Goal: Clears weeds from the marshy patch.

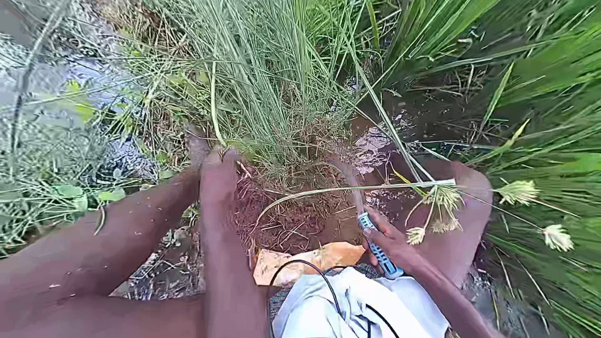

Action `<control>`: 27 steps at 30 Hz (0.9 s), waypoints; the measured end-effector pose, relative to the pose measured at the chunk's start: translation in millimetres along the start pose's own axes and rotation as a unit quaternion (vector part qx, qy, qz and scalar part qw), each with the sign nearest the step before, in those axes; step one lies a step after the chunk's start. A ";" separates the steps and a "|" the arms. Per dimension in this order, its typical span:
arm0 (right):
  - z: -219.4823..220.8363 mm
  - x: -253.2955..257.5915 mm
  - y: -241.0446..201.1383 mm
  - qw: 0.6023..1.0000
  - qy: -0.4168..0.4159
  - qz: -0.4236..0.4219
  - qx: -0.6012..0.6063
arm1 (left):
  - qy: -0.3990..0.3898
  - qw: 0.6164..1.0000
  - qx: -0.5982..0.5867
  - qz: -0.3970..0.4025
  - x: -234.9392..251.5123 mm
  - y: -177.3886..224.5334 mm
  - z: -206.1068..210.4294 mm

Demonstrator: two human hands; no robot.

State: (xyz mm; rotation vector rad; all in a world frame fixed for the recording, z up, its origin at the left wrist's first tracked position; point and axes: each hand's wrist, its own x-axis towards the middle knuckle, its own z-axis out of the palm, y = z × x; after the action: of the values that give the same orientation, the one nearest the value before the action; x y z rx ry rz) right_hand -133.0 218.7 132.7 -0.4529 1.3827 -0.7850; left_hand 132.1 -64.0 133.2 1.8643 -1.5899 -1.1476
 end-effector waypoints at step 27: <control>3.3 11.0 2.9 0.999 0.001 0.009 -0.041 | 0.170 0.928 -0.116 0.312 63.2 35.2 -181.7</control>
State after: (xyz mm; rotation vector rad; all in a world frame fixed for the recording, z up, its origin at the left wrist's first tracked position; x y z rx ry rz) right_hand -129.1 212.2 123.5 -0.5033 1.4233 -0.7165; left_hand 257.5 -166.3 243.0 1.1828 -1.5854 -0.6497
